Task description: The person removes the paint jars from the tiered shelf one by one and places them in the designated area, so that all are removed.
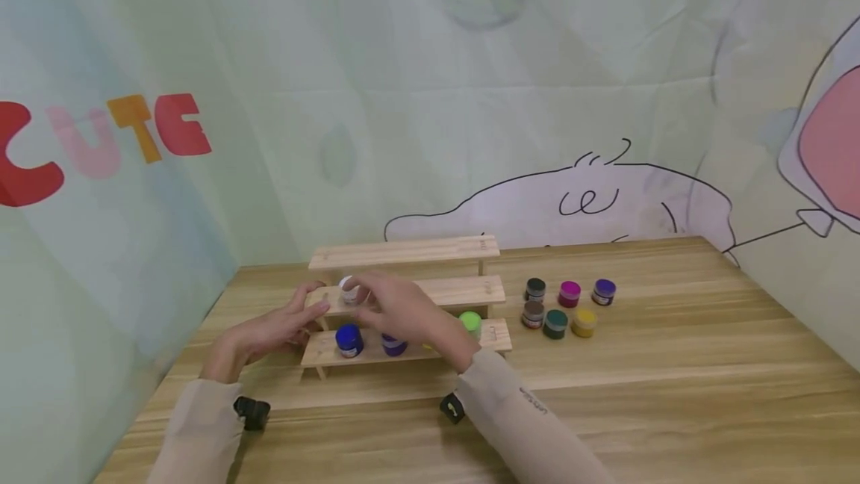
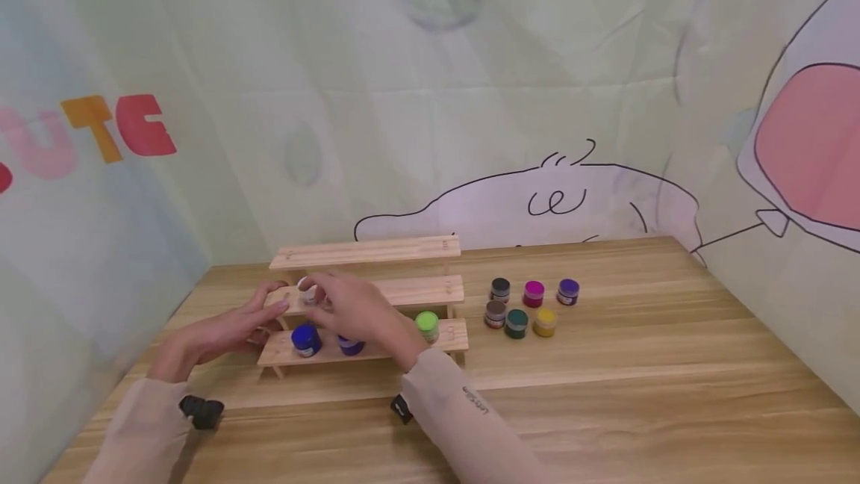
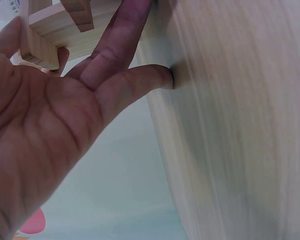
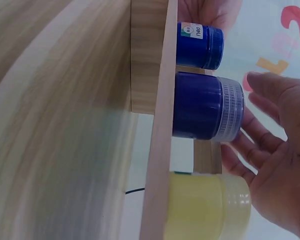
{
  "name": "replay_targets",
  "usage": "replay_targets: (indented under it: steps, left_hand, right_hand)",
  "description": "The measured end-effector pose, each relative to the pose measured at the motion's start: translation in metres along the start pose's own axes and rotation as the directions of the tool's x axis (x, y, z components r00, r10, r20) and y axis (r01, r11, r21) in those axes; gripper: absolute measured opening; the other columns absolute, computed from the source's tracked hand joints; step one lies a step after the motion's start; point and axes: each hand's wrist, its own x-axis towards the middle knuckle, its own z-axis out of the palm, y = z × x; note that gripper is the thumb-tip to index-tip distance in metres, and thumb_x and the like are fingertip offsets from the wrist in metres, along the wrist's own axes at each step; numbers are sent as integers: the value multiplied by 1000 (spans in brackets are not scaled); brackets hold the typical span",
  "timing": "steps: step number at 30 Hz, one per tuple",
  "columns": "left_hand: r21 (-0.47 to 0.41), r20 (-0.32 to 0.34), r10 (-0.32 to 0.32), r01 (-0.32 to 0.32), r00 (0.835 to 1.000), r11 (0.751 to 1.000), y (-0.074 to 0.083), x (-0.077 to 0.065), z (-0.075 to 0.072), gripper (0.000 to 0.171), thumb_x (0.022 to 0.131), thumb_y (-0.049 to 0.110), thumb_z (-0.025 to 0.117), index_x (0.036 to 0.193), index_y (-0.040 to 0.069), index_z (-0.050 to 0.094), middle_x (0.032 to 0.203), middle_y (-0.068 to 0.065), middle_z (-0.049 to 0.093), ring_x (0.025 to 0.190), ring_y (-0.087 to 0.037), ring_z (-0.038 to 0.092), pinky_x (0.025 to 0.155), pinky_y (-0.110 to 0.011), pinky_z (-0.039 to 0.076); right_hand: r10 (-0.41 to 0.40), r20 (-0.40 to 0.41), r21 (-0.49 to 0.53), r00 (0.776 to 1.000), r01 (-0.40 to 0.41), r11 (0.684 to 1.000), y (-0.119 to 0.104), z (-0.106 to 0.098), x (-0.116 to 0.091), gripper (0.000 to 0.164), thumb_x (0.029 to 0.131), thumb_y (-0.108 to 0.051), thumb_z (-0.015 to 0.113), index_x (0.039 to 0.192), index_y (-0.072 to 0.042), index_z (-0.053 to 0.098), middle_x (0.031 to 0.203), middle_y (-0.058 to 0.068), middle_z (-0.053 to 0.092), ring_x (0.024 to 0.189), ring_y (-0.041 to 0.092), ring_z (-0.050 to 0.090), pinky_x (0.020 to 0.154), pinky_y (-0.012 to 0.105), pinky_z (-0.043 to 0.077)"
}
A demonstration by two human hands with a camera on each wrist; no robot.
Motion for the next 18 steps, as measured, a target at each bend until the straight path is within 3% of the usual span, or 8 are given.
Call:
replay_targets:
  steps: [5, 12, 18]
  left_hand:
    - [-4, -7, -3, 3, 1000, 1000, 0, 1, 0, 60, 108, 48, 36, 149, 20, 3, 130, -26, 43, 104, -31, 59, 90, -46, 49]
    - [6, -24, -18, 18, 1000, 1000, 1, 1, 0, 64, 107, 49, 36, 151, 19, 1, 132, -27, 42, 108, -32, 58, 94, -47, 47]
    - [12, -37, -33, 34, 999, 999, -1, 2, 1, 65, 107, 51, 37, 151, 20, 1, 133, -27, 42, 112, -34, 57, 94, -49, 47]
  right_hand:
    - [51, -54, 23, 997, -50, 998, -1, 1, 5, 35, 100, -29, 64, 133, -18, 59, 106, -4, 65, 91, 4, 59, 74, 19, 49]
    - [97, -68, 48, 993, -93, 994, -2, 4, 13, 37, 100, -29, 64, 133, -14, 58, 101, -2, 66, 83, 4, 60, 68, 18, 48]
    - [144, -66, -11, 987, -145, 989, -5, 10, 18, 46, 100, -33, 64, 140, -12, 53, 97, -3, 66, 75, 4, 58, 63, 19, 46]
